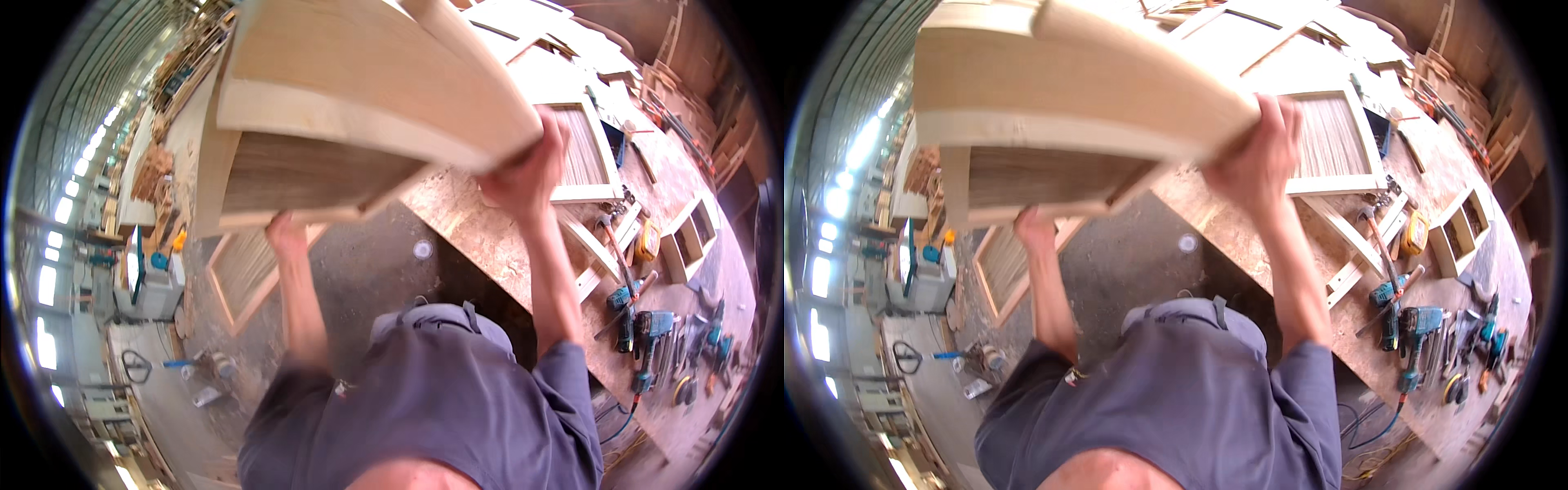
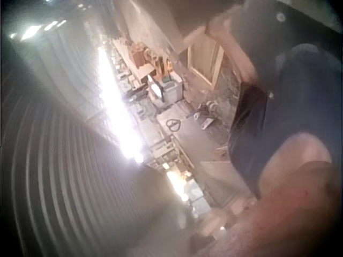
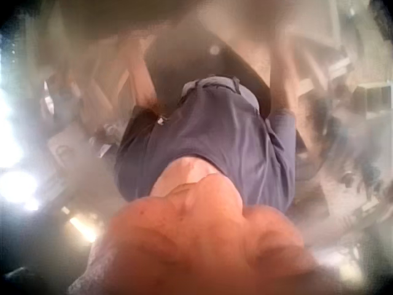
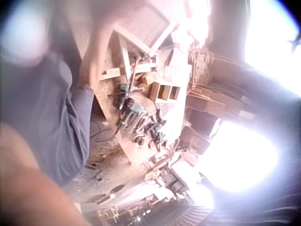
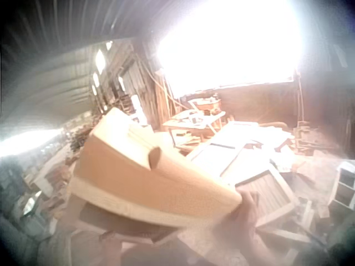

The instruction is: The person uses a screwdriver to remove screws from a large wooden panel, then uses a power drill to attach a smaller wooden frame to a panel. The person then stacks the assembled panels and carries them across the workshop floor.

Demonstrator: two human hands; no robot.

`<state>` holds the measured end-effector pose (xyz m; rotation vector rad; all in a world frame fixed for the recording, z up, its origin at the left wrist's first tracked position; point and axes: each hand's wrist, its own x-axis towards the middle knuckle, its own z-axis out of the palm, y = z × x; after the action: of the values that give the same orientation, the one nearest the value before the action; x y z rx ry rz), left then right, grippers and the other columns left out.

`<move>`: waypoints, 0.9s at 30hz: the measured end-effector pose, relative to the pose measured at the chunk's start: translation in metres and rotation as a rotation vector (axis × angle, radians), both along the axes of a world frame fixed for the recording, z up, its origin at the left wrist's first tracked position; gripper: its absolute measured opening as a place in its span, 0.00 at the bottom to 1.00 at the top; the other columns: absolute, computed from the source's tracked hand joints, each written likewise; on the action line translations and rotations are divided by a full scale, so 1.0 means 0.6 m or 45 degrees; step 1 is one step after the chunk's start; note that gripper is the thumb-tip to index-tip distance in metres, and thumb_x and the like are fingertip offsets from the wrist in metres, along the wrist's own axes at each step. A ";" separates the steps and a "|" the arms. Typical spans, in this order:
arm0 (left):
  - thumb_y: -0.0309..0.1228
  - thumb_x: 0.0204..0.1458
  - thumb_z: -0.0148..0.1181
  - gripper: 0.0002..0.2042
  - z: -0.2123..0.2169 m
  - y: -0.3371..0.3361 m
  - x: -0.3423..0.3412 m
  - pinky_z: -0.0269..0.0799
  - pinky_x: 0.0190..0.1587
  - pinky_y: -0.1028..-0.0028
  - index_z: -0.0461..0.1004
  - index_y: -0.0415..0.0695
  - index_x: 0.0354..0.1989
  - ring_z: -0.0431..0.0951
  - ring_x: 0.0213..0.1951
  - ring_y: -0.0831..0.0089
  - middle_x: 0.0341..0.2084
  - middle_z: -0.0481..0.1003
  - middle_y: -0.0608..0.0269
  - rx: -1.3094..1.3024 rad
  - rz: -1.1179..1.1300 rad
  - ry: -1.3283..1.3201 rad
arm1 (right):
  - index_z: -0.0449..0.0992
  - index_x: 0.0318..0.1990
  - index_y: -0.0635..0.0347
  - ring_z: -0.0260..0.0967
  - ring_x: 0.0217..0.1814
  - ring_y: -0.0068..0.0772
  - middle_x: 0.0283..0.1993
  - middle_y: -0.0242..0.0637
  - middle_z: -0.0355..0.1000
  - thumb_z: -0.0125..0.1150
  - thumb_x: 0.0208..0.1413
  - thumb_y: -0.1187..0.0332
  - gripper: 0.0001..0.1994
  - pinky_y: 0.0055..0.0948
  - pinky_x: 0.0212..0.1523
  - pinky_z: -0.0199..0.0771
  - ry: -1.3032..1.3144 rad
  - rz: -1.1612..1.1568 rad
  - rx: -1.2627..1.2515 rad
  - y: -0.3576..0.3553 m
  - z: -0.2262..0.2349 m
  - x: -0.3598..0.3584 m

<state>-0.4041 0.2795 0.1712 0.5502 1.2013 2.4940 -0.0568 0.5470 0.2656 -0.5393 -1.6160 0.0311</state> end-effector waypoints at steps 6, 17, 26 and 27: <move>0.25 0.37 0.59 0.36 0.047 0.027 0.027 0.60 0.66 0.55 0.62 0.37 0.62 0.67 0.61 0.55 0.55 0.69 0.53 0.145 -0.057 0.104 | 0.61 0.60 0.60 0.65 0.48 0.47 0.46 0.43 0.67 0.77 0.28 0.66 0.45 0.42 0.44 0.71 -0.028 0.153 0.154 0.034 0.098 -0.046; 0.35 0.58 0.53 0.24 -0.036 -0.047 0.117 0.68 0.60 0.56 0.65 0.37 0.62 0.72 0.58 0.57 0.56 0.72 0.49 0.073 -0.467 -0.390 | 0.65 0.61 0.54 0.67 0.56 0.50 0.53 0.46 0.69 0.72 0.30 0.68 0.41 0.45 0.56 0.69 -0.693 0.024 -0.003 0.131 0.160 0.006; 0.15 0.40 0.67 0.25 -0.087 0.051 0.284 0.75 0.51 0.69 0.73 0.37 0.51 0.78 0.47 0.71 0.45 0.78 0.59 -0.737 -1.072 -0.497 | 0.58 0.67 0.50 0.63 0.61 0.54 0.54 0.53 0.67 0.65 0.37 0.76 0.43 0.46 0.63 0.62 -1.593 -0.155 -0.284 0.234 0.108 0.029; 0.16 0.39 0.68 0.28 -0.097 0.070 0.296 0.74 0.53 0.69 0.72 0.38 0.55 0.77 0.49 0.71 0.47 0.77 0.60 -0.765 -1.177 -0.461 | 0.57 0.68 0.50 0.63 0.61 0.54 0.53 0.53 0.67 0.64 0.37 0.77 0.44 0.45 0.63 0.62 -1.706 -0.235 -0.261 0.266 0.092 0.043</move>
<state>-0.2265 0.3216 0.1131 0.3427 1.1124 1.3091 -0.0312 0.7064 0.3207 -0.9650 -2.8652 -0.3821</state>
